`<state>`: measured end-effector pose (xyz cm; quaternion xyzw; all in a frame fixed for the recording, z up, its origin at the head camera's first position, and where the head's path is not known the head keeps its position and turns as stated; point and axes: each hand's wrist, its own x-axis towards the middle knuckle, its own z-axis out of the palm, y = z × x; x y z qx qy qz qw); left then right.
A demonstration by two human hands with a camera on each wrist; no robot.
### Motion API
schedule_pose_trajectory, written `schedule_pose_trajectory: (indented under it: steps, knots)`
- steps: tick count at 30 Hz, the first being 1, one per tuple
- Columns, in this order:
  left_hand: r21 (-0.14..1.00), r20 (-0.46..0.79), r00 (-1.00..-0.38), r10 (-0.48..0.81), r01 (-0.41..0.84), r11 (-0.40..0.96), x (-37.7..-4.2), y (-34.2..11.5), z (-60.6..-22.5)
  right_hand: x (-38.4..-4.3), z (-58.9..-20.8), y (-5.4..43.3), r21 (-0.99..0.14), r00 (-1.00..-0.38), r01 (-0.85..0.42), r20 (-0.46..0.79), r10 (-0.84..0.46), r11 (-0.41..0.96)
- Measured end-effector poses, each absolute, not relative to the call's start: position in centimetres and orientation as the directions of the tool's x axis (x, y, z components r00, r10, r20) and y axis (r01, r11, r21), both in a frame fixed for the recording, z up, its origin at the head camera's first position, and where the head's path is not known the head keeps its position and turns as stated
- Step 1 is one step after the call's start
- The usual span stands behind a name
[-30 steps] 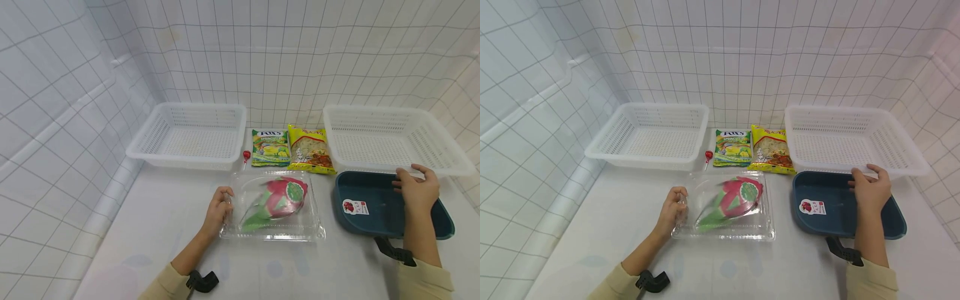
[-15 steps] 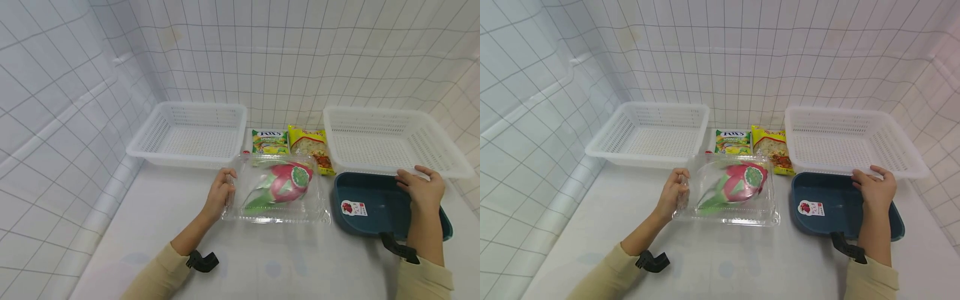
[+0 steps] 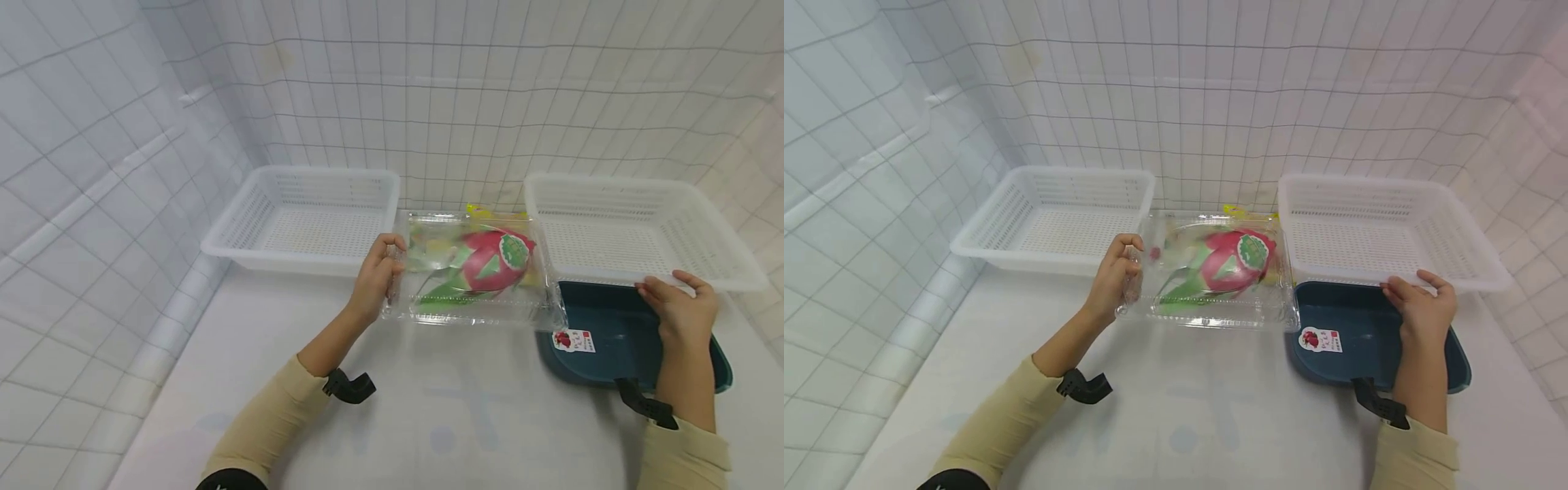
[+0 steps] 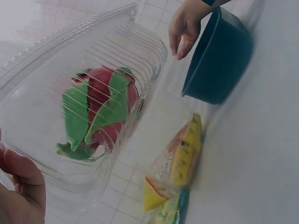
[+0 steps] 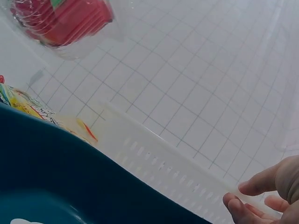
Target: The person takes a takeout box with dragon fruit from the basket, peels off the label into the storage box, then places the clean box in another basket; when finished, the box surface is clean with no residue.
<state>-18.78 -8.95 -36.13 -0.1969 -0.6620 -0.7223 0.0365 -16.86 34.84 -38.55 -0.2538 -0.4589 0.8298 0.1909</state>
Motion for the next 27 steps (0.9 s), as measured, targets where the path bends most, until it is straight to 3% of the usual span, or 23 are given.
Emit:
schedule_pose_trajectory:
  steps: [18, 27]
  knots:
    - [0.91, 0.378, -0.883, 0.277, 0.3, -0.285, -24.7, -1.4, -30.6, -17.2, -38.9, 34.6, -0.869, -0.798, -0.098, -0.223, 0.56, -0.486]
    - [0.911, 0.358, -0.893, 0.273, 0.27, -0.311, -26.9, 2.8, -29.4, -18.8, -42.1, 37.5, -0.905, -0.781, -0.071, -0.211, 0.588, -0.419]
